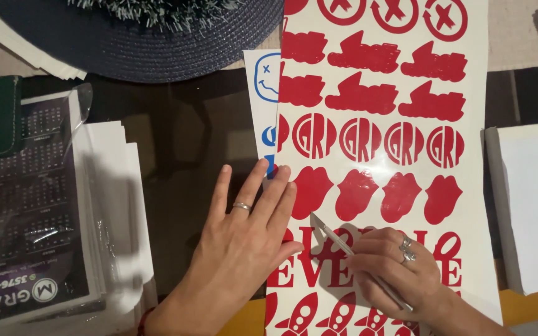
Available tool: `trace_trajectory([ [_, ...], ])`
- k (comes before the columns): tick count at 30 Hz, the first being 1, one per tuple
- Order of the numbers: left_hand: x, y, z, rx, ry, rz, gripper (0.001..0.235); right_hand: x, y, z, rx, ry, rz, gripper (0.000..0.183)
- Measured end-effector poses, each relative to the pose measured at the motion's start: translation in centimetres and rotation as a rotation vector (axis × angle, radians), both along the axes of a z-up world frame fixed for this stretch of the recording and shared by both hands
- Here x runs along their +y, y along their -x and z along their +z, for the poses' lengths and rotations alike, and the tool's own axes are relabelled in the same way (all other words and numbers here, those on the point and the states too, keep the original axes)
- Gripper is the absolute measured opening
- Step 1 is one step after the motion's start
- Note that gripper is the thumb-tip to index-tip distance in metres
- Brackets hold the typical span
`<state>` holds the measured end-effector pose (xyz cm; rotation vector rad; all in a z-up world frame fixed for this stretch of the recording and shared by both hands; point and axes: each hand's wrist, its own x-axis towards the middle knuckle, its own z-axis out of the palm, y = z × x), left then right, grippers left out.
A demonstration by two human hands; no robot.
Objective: Removing excess vinyl from a sheet of pre-cut stickers using a precision weeding tool.
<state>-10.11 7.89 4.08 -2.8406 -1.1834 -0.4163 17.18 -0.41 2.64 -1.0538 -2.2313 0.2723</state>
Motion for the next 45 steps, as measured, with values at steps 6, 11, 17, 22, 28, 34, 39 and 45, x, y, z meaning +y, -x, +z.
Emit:
trace_trajectory([
  [6, -0.1, 0.0, -0.2, -0.002, -0.011, -0.002, 0.089, 0.1, 0.0, 0.5, 0.023, 0.087, -0.014, 0.013],
  [11, -0.1, 0.0, -0.3, -0.005, 0.006, -0.01, 0.087, 0.2, -0.2, 0.7, 0.063, 0.131, 0.004, 0.011],
  [17, -0.1, 0.0, -0.3, 0.0, 0.021, -0.023, 0.088, 0.2, -0.2, 1.0, 0.084, 0.159, -0.003, 0.017],
  [22, 0.0, 0.0, -0.1, -0.009, 0.026, -0.039, 0.084, 0.6, 0.0, 1.6, 0.106, 0.164, -0.009, 0.021],
  [28, -0.1, 0.0, -0.4, -0.023, 0.044, -0.063, 0.079, 0.3, -0.4, 1.4, 0.084, 0.19, -0.01, 0.023],
  [34, -0.1, -0.1, -0.5, -0.05, 0.051, -0.077, 0.072, -0.1, -0.7, 0.8, 0.036, 0.205, -0.029, 0.025],
  [39, 0.0, -0.1, -0.5, -0.088, 0.082, -0.08, 0.066, 0.3, -0.2, 1.4, 0.073, 0.18, -0.029, 0.024],
  [45, 0.1, -0.3, -0.5, -0.16, 0.154, -0.073, 0.063, -0.1, -0.7, 0.5, 0.063, 0.147, -0.037, 0.024],
])
